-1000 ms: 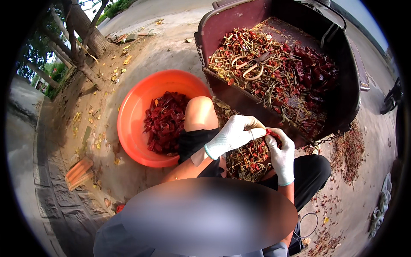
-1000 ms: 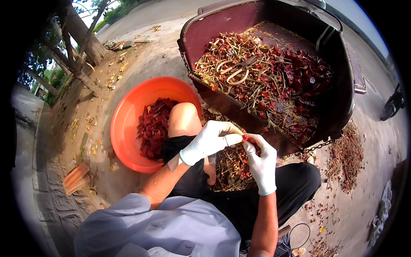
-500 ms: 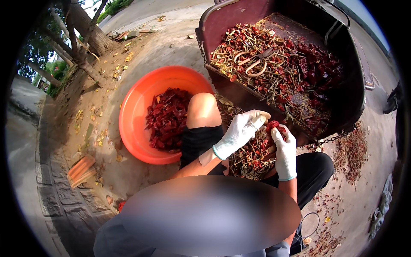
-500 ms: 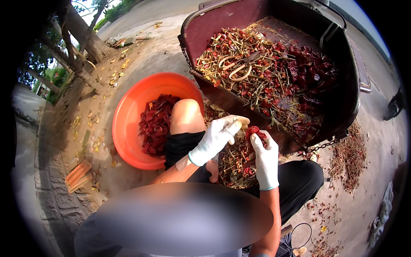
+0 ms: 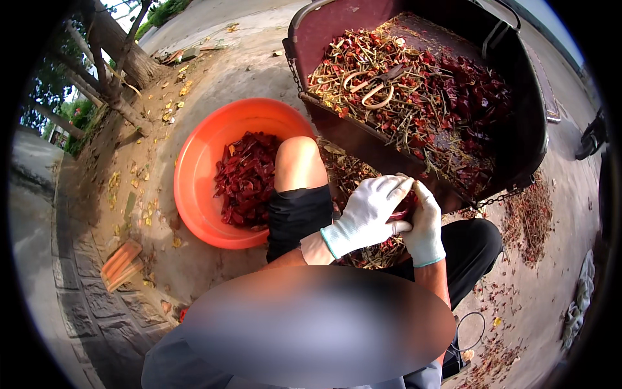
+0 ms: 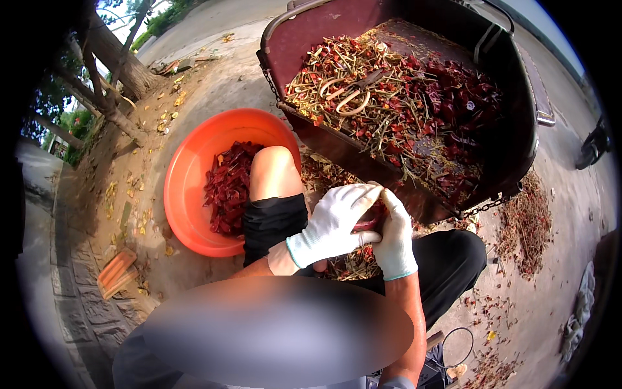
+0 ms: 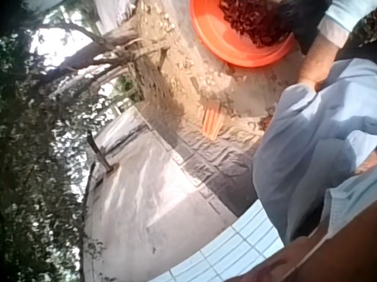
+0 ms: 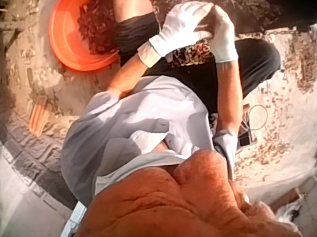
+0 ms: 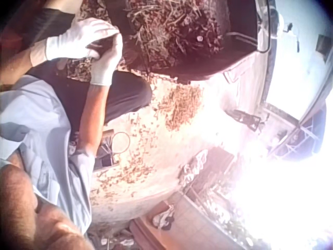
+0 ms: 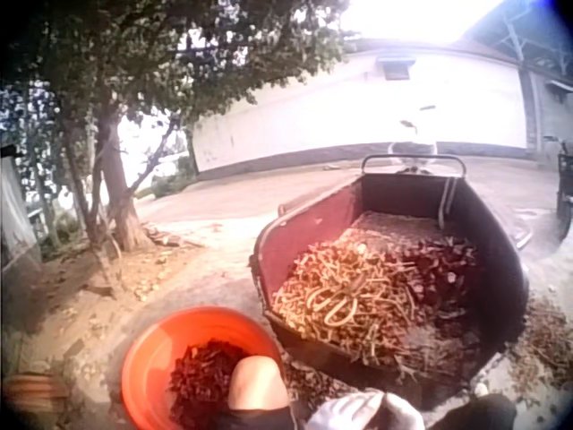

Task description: The person removes stems and cores from dried red peppers by hand and using shears, placing the cleaned pepper pieces into a large orange bowl.

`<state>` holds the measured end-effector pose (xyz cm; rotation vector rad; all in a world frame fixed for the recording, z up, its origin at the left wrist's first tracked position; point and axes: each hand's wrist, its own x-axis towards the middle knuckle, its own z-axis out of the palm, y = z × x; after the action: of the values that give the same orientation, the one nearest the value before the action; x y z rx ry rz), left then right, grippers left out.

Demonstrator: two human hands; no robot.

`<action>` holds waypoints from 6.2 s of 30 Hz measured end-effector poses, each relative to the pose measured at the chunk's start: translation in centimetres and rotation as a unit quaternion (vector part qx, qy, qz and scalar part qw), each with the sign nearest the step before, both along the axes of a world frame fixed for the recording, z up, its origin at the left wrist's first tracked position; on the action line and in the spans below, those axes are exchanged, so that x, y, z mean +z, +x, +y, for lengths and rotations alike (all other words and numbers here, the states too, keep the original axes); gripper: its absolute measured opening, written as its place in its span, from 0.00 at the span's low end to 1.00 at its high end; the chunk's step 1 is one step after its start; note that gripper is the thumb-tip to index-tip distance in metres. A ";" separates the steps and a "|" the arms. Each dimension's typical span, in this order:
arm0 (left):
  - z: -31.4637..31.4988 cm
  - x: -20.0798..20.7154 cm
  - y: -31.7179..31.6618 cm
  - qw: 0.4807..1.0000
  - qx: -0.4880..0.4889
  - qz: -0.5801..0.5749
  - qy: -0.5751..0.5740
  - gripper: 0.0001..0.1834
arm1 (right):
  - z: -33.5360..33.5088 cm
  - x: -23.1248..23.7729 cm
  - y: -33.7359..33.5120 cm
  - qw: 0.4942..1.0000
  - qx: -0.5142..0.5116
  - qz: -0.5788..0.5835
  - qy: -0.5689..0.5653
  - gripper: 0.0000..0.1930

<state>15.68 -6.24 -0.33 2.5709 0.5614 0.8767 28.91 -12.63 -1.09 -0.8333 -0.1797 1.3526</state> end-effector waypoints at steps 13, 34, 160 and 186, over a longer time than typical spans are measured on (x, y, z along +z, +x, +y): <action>0.4 -1.0 0.3 0.997 0.009 0.002 0.078 0.27 | 0.1 -2.1 0.2 1.000 0.016 0.002 0.000 0.28; 15.1 2.8 -20.9 0.900 0.388 0.176 0.089 0.31 | 2.0 6.0 3.6 0.871 0.097 -0.478 -0.057 0.16; 14.4 4.0 10.9 0.833 -0.094 -0.178 -0.516 0.19 | 8.3 4.8 11.8 0.590 -0.294 -0.752 0.027 0.07; 13.2 2.6 10.5 0.998 -0.033 -0.006 -0.057 0.14 | 8.1 6.4 10.3 0.900 -0.089 -0.421 -0.063 0.13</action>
<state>26.19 6.91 2.32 2.4653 0.5044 0.8122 39.21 -4.57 5.34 -1.4767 -0.6767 0.7618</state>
